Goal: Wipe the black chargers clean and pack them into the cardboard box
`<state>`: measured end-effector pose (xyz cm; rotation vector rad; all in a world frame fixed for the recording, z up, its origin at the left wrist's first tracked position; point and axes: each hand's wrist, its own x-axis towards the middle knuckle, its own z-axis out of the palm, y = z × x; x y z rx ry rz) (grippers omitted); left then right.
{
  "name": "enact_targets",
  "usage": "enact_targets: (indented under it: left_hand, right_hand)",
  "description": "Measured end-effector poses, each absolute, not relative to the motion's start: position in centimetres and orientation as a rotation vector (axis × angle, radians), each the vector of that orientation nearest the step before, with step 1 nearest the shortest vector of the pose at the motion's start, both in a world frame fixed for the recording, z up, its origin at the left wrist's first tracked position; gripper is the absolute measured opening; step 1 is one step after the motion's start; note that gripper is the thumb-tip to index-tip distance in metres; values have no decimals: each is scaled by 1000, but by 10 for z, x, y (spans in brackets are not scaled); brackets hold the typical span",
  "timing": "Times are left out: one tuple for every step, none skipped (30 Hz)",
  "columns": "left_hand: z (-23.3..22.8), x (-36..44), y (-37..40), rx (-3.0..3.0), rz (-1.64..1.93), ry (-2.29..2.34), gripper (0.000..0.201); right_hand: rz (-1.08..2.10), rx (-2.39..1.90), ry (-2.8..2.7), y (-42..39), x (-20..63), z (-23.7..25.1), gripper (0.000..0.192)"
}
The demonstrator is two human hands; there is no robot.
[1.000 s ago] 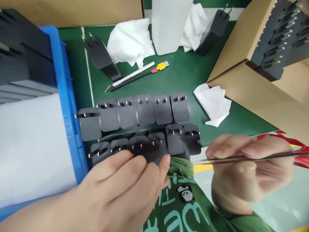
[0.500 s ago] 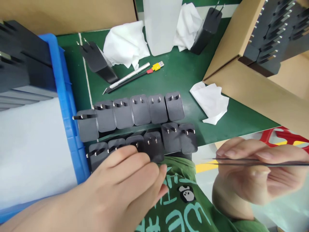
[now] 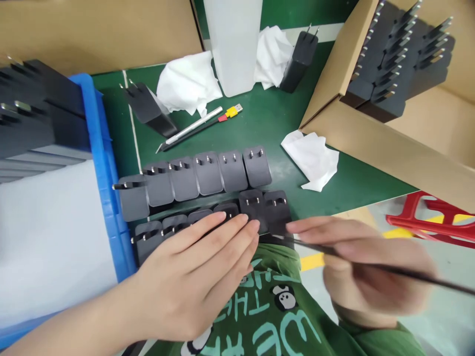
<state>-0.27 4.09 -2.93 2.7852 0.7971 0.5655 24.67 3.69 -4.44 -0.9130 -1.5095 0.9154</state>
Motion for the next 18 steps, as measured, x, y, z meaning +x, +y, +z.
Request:
enact_targets:
  left_hand:
    - [-31,-2,41,2791,553,795,29]
    - [-32,-1,41,2788,550,801,29]
    - [-33,-1,41,2782,556,805,29]
    - [-34,-1,41,2776,558,812,29]
    - [-34,-1,40,2770,562,817,30]
    - [-35,-1,40,2768,565,818,31]
    - [-35,-1,39,2765,562,817,31]
    - [-36,-2,39,2758,559,821,31]
    - [-36,-2,38,2749,568,826,31]
    - [-36,-2,38,2738,575,833,31]
    - [-37,-3,37,2729,576,839,31]
    - [-37,-3,37,2723,569,845,32]
    - [-37,-4,36,2723,559,844,33]
    - [-37,-4,36,2728,550,840,33]
    - [-37,-4,36,2734,537,834,34]
    - [-37,-5,35,2739,528,830,34]
    - [-37,-5,35,2744,524,825,35]
    - [-37,-6,35,2746,516,824,35]
  right_hand:
    - [948,-859,-1560,34,245,-46,34]
    - [966,-823,-1584,32,244,-48,42]
    - [981,-812,-1591,31,243,-50,49]
    - [991,-825,-1586,30,242,-52,52]
    - [987,-833,-1584,30,242,-54,54]
    - [984,-834,-1594,31,242,-55,55]
    - [979,-832,-1603,31,242,-56,56]
    - [975,-826,-1609,32,243,-56,57]
    - [972,-821,-1614,33,243,-56,57]
    - [965,-824,-1611,34,244,-56,57]
    - [959,-824,-1616,35,244,-55,57]
    - [958,-825,-1630,36,244,-54,57]
    - [962,-825,-1652,37,244,-53,56]
    - [965,-826,-1675,37,244,-52,56]
    - [970,-828,-1700,38,244,-51,56]
    - [970,-830,-1718,38,244,-50,57]
    - [968,-849,-1720,37,244,-49,56]
    - [963,-881,-1712,37,244,-49,56]
